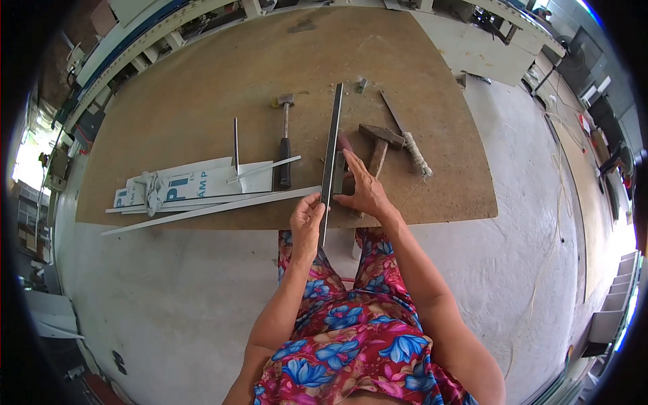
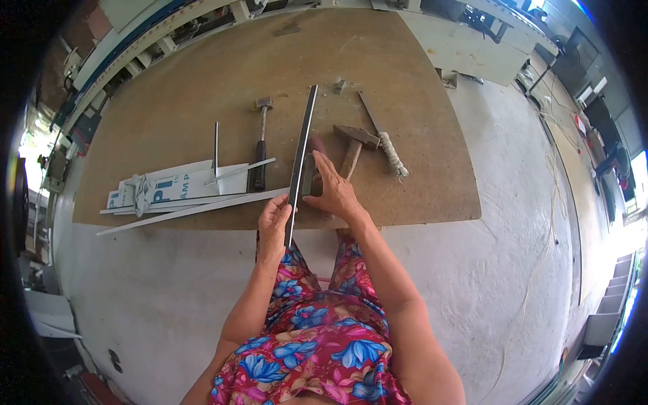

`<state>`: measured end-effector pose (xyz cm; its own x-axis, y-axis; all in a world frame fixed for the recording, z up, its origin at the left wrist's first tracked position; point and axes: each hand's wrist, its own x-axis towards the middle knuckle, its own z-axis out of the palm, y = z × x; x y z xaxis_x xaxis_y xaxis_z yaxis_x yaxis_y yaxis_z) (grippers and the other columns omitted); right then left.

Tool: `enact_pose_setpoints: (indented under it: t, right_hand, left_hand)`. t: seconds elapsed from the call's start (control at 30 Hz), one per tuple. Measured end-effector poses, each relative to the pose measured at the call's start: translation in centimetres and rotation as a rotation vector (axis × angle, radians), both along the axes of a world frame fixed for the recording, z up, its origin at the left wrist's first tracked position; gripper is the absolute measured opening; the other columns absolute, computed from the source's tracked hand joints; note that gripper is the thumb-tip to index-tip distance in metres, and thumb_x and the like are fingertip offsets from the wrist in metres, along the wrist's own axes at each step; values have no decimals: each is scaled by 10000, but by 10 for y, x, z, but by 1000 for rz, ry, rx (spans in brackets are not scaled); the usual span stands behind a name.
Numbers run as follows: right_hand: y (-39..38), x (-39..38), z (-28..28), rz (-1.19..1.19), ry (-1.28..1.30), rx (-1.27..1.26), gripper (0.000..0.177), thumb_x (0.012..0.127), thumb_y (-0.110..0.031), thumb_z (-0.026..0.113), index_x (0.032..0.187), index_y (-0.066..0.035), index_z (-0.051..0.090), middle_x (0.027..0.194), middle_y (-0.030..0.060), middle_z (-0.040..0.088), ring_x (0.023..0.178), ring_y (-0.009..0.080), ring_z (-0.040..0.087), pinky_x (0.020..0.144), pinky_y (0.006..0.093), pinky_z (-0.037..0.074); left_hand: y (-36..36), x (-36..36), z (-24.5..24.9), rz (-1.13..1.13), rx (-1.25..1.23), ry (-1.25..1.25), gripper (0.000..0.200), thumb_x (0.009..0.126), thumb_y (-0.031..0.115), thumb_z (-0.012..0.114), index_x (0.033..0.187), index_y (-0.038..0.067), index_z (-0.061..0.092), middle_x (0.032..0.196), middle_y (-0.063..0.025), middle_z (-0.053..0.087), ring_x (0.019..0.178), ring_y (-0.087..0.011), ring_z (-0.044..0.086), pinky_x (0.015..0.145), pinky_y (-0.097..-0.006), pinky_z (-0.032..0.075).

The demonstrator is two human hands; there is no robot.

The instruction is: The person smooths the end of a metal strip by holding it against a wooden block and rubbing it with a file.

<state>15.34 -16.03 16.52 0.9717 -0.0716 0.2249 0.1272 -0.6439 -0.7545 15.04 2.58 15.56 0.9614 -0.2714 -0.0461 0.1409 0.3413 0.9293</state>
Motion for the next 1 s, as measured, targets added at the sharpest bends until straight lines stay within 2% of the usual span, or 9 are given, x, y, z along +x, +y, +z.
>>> enact_pose_setpoints:
  t: [0.27,0.6,0.83,1.0]
  right_hand:
    - [-2,-3,8,8,17,61,1097,631,-229,844,1508,-78,203,1470,166,360,1040,259,631,913,374,490]
    - [-6,0,7,22,0,17,1118,628,-234,844,1508,-72,174,1462,181,345,1047,274,621,909,367,497]
    - [-8,3,7,17,0,-61,1140,612,-249,850,1513,-89,169,1470,196,327,1081,289,601,941,383,491]
    - [-8,4,8,41,15,-54,1155,608,-257,855,1515,-84,162,1470,191,325,1085,294,595,940,389,492]
  left_hand:
    - [4,-1,11,-57,86,20,278,920,89,633,1177,-4,583,984,-26,634,850,-60,578,748,-195,464]
    - [78,-58,15,-85,197,46,260,920,70,621,1168,1,581,946,-10,622,797,-40,550,691,-178,446]
    - [112,-85,13,-99,157,180,267,921,71,618,1177,15,570,935,-8,625,709,-20,543,585,-145,439]
    - [127,-96,12,-115,117,177,290,911,98,642,1177,12,566,912,-25,633,719,-47,570,618,-168,473]
